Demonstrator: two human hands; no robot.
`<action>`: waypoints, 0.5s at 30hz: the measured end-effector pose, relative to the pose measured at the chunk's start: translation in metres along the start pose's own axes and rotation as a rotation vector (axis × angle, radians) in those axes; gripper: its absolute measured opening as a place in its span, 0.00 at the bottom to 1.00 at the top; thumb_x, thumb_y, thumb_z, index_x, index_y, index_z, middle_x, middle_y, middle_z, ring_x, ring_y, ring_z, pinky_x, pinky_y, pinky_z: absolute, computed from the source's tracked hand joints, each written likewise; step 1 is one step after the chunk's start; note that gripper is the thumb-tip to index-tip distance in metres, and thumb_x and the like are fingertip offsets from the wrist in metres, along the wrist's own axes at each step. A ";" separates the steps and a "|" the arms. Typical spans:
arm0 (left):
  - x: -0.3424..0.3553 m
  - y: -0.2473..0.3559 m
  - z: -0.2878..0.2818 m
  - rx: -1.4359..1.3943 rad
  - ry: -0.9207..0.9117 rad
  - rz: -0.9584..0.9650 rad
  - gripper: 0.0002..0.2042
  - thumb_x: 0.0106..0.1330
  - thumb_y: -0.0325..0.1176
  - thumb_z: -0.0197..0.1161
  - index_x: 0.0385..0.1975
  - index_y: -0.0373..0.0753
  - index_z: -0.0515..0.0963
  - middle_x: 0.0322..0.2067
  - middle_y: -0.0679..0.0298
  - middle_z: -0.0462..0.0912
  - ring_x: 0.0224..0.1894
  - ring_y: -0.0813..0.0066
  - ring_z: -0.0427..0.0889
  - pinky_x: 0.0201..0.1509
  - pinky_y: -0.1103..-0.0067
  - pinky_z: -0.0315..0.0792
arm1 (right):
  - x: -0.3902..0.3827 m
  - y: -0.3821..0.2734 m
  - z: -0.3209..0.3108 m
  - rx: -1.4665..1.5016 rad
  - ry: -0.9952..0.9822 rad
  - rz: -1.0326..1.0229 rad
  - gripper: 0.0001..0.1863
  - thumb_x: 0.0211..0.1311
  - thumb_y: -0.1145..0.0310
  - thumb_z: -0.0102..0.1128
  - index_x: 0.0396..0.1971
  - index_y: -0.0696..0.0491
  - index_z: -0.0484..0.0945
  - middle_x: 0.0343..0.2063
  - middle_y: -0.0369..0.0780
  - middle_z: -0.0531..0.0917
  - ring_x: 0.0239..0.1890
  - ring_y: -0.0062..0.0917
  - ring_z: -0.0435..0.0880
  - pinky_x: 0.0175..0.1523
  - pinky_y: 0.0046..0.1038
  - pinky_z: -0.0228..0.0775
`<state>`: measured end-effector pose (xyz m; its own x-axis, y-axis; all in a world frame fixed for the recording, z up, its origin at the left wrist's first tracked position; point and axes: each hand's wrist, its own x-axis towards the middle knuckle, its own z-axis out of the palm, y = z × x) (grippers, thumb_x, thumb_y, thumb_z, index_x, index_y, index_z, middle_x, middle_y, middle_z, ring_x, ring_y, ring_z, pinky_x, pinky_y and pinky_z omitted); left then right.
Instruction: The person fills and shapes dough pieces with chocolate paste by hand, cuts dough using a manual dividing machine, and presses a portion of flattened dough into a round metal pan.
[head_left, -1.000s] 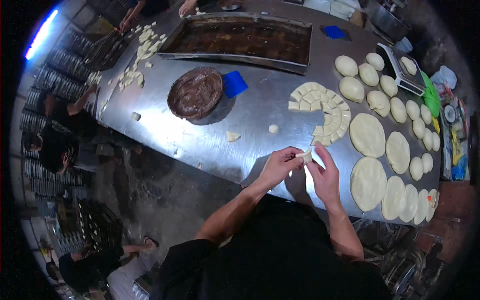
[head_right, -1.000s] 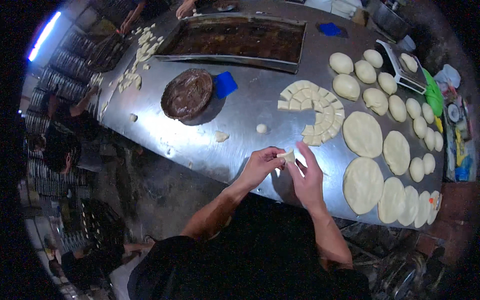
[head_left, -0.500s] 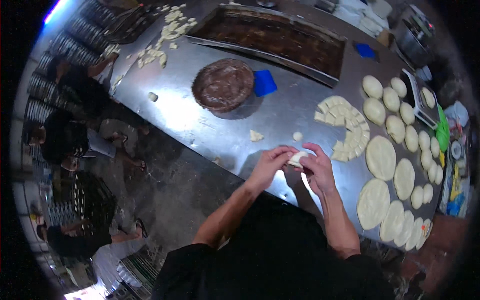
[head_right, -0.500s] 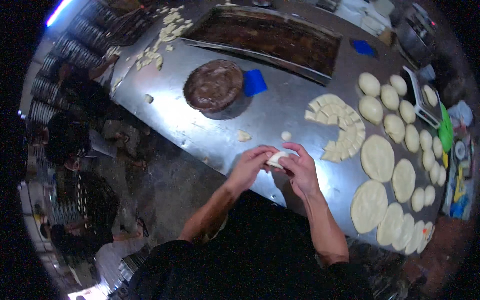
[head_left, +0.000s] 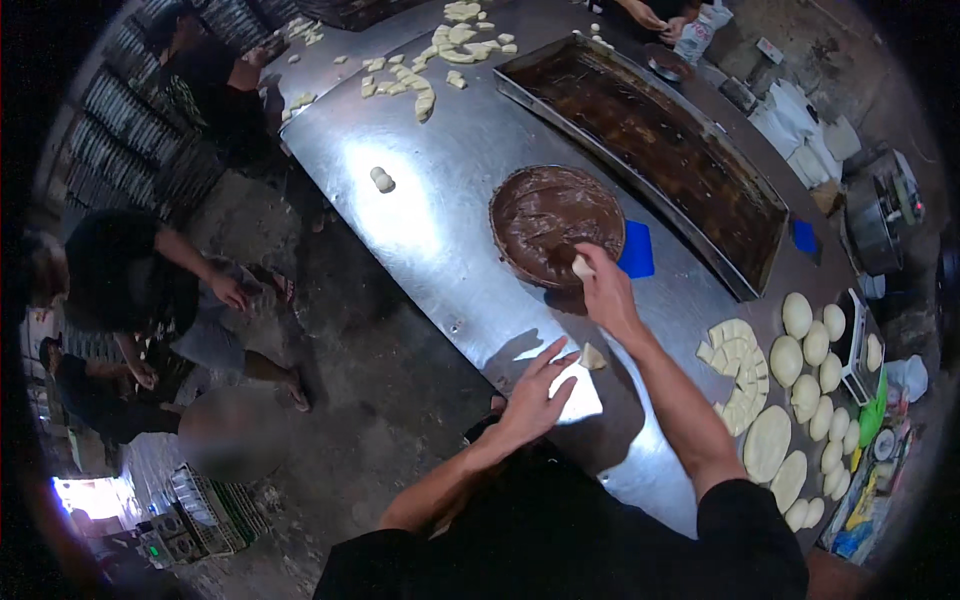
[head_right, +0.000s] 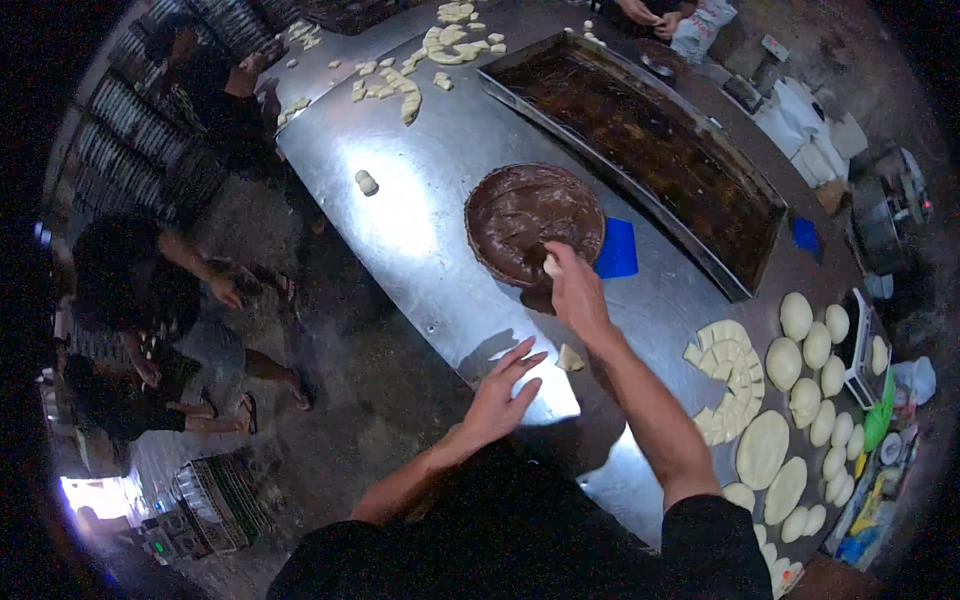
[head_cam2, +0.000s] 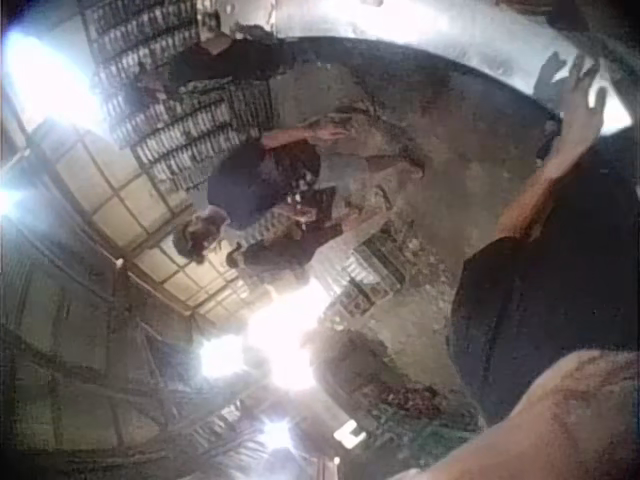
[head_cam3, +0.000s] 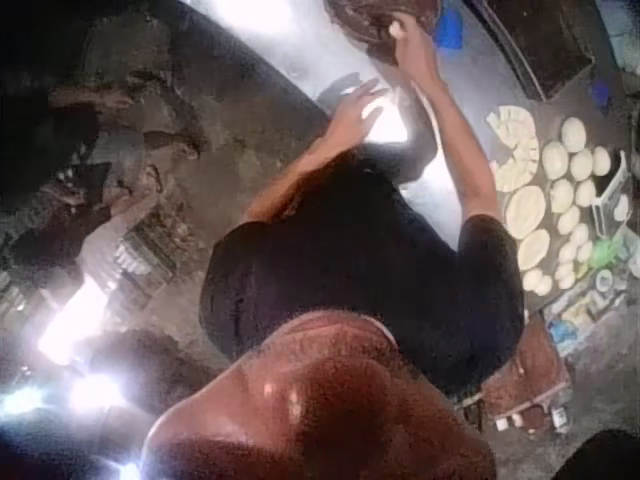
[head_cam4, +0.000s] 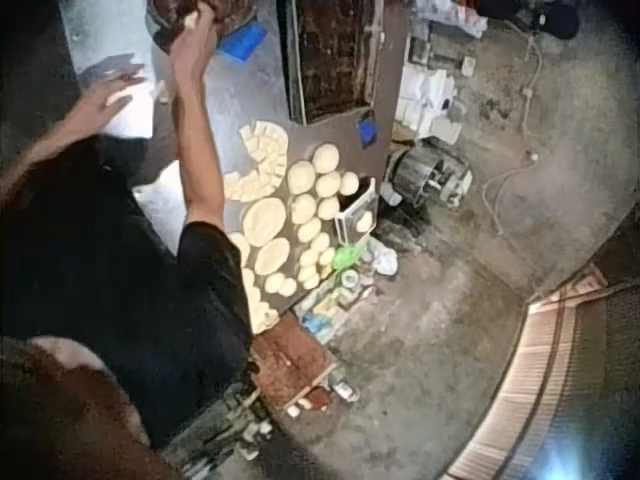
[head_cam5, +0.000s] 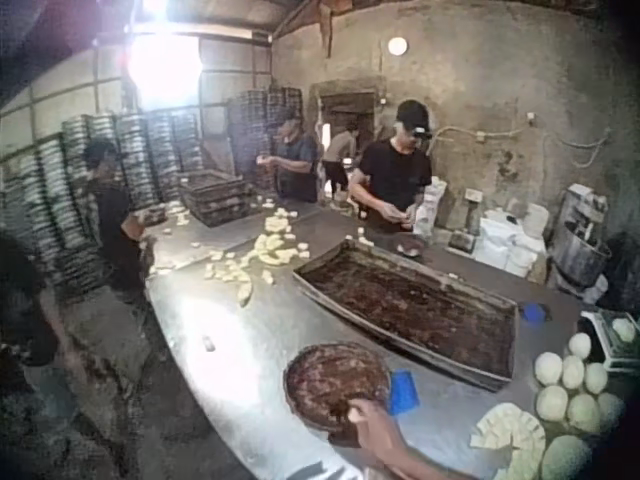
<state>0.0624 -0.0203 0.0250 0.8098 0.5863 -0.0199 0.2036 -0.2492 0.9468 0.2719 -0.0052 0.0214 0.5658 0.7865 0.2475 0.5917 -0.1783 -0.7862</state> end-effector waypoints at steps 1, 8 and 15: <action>0.002 -0.010 -0.011 0.016 0.027 -0.022 0.19 0.64 0.30 0.59 0.56 0.40 0.73 0.62 0.53 0.66 0.63 0.57 0.67 0.64 0.71 0.63 | 0.020 0.008 0.005 -0.136 -0.152 -0.160 0.25 0.54 0.81 0.51 0.54 0.52 0.67 0.38 0.49 0.80 0.42 0.42 0.80 0.45 0.39 0.72; -0.028 -0.067 -0.080 -0.058 0.223 -0.215 0.14 0.65 0.30 0.57 0.50 0.35 0.76 0.48 0.55 0.78 0.47 0.68 0.79 0.48 0.79 0.72 | 0.076 0.021 0.019 -0.335 -0.798 -0.122 0.21 0.52 0.79 0.51 0.49 0.53 0.73 0.36 0.51 0.82 0.41 0.48 0.80 0.46 0.42 0.72; -0.016 -0.069 -0.067 -0.244 0.156 -0.343 0.14 0.70 0.31 0.53 0.51 0.33 0.75 0.46 0.61 0.79 0.44 0.75 0.79 0.48 0.81 0.72 | 0.073 0.005 0.015 -0.532 -0.873 -0.157 0.21 0.52 0.77 0.52 0.49 0.54 0.75 0.35 0.52 0.83 0.41 0.44 0.83 0.48 0.38 0.72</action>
<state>-0.0014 0.0389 -0.0182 0.6219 0.7171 -0.3148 0.2946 0.1582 0.9424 0.3076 0.0600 0.0270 -0.0276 0.9405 -0.3386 0.9203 -0.1084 -0.3759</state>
